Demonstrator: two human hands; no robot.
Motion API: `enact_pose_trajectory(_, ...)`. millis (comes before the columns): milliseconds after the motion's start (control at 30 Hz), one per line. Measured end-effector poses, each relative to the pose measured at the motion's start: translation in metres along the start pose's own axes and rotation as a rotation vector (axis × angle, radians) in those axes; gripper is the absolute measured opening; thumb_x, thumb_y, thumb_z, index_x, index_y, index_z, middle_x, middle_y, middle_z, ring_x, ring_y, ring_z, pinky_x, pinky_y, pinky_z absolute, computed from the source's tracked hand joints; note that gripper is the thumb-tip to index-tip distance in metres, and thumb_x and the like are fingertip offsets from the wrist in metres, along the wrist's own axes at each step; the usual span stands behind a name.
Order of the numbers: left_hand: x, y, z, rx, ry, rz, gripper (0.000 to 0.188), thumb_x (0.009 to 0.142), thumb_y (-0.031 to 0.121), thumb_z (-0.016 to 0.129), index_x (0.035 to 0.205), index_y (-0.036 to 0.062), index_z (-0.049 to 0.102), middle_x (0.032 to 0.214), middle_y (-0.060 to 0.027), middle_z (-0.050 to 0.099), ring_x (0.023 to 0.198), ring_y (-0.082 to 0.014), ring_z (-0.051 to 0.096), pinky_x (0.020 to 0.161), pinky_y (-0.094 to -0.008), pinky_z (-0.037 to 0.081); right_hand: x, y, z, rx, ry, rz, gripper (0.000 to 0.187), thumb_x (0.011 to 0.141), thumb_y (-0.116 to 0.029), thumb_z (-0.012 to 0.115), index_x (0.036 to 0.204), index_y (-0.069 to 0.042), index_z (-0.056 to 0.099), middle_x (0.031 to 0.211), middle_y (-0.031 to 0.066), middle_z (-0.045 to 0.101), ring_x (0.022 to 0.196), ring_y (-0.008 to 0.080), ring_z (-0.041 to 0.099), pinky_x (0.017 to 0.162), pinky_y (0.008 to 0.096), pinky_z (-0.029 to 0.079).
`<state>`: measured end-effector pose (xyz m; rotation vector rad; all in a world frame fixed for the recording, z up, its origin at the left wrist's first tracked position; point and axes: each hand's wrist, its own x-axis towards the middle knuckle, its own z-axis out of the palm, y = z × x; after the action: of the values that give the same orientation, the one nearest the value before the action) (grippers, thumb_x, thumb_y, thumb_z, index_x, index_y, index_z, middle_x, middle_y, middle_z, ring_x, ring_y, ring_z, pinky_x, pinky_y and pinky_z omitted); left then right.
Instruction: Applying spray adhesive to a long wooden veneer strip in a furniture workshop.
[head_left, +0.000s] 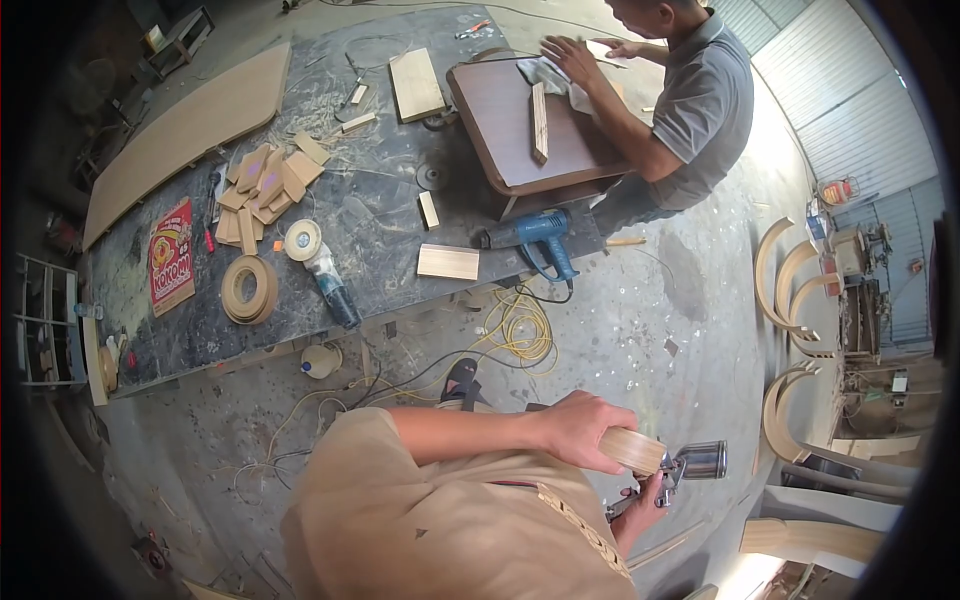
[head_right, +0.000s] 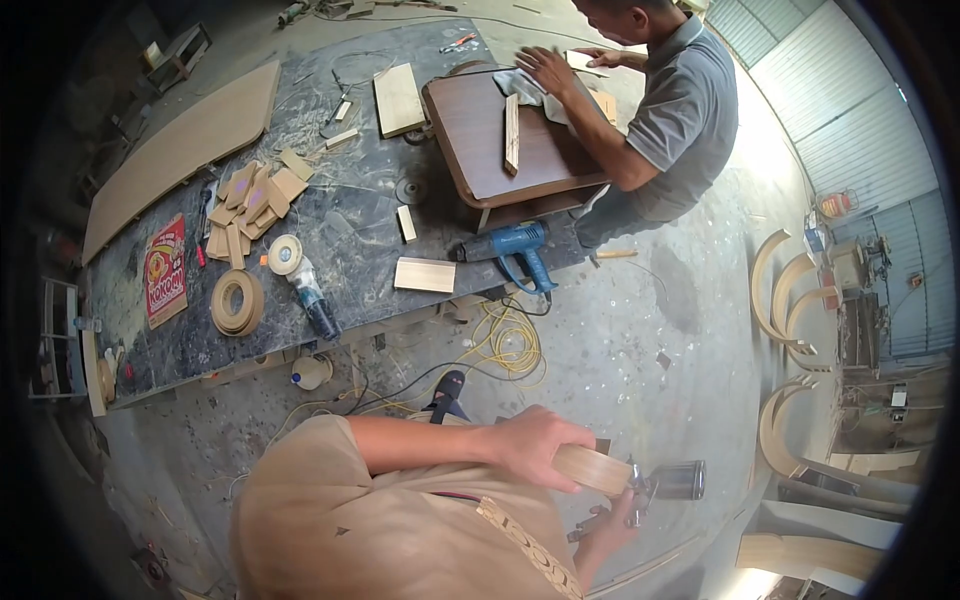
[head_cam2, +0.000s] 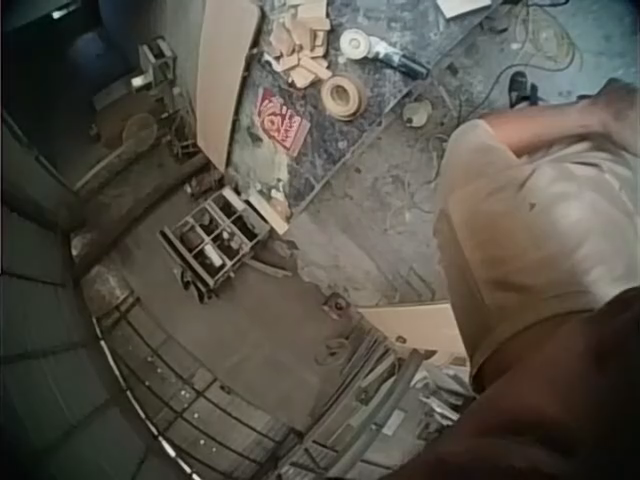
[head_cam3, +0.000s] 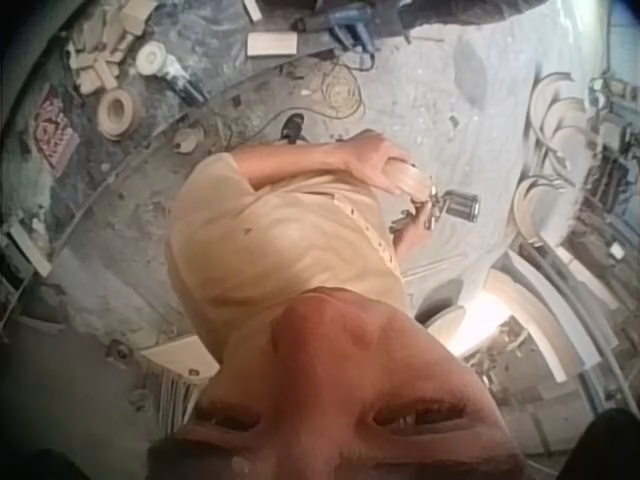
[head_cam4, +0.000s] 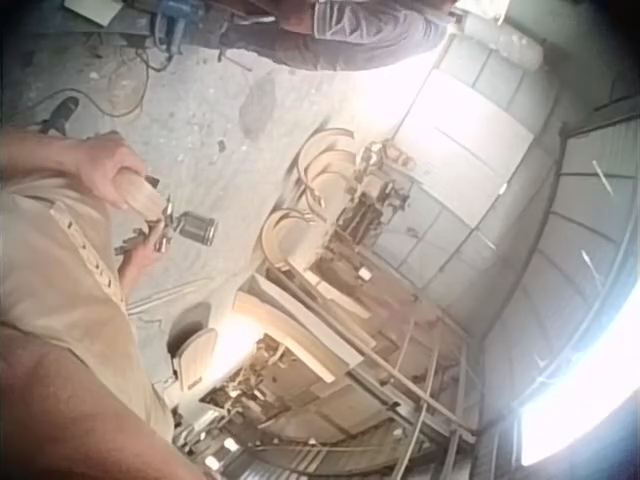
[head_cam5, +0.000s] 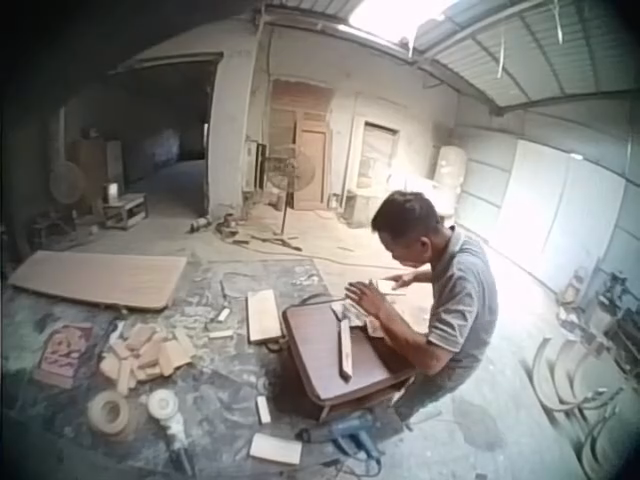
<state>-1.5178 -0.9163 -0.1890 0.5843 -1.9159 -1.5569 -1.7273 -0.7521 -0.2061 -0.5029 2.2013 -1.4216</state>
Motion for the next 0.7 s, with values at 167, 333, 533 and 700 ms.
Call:
enact_pose_trajectory(167,0.001,-0.003,0.000,0.007,-0.025,-0.016,0.044,0.067,0.036,0.081,0.098,0.0083,0.067,0.080,-0.0120,0.069,0.074,-0.0322,0.067,0.065,-0.0399,0.051,-0.002,-0.002,0.002,-0.010,0.007,0.022,0.037,0.097,-0.026,0.058,0.120,0.003,0.058,0.099,0.0119,0.064,0.073,0.0161,0.060,0.051,0.0275,0.047)
enact_pose_trajectory(333,0.003,-0.004,0.001,0.027,-0.037,-0.018,0.045,0.067,0.037,0.081,0.099,0.0081,0.067,0.081,-0.0121,0.069,0.074,-0.0325,0.068,0.065,-0.0403,0.051,0.001,0.008,-0.002,0.000,0.015,0.022,0.037,0.096,-0.024,0.059,0.121,0.003,0.058,0.100,0.0127,0.064,0.075,0.0162,0.061,0.051,0.0273,0.047)
enact_pose_trajectory(533,0.004,-0.004,0.001,0.038,-0.037,-0.019,0.047,0.066,0.039,0.080,0.098,0.0080,0.066,0.080,-0.0135,0.069,0.074,-0.0341,0.067,0.065,-0.0418,0.050,-0.005,0.004,0.001,0.026,0.008,0.013,0.036,0.096,-0.023,0.059,0.121,0.003,0.058,0.100,0.0124,0.065,0.080,0.0163,0.063,0.050,0.0269,0.046)
enact_pose_trajectory(700,0.005,-0.002,0.001,0.052,-0.051,0.001,0.047,0.067,0.040,0.081,0.098,0.0079,0.067,0.080,-0.0132,0.069,0.074,-0.0336,0.067,0.064,-0.0406,0.051,-0.006,0.008,0.000,0.056,0.036,0.022,0.035,0.095,-0.021,0.059,0.121,0.003,0.058,0.100,0.0121,0.065,0.080,0.0160,0.062,0.049,0.0265,0.046)
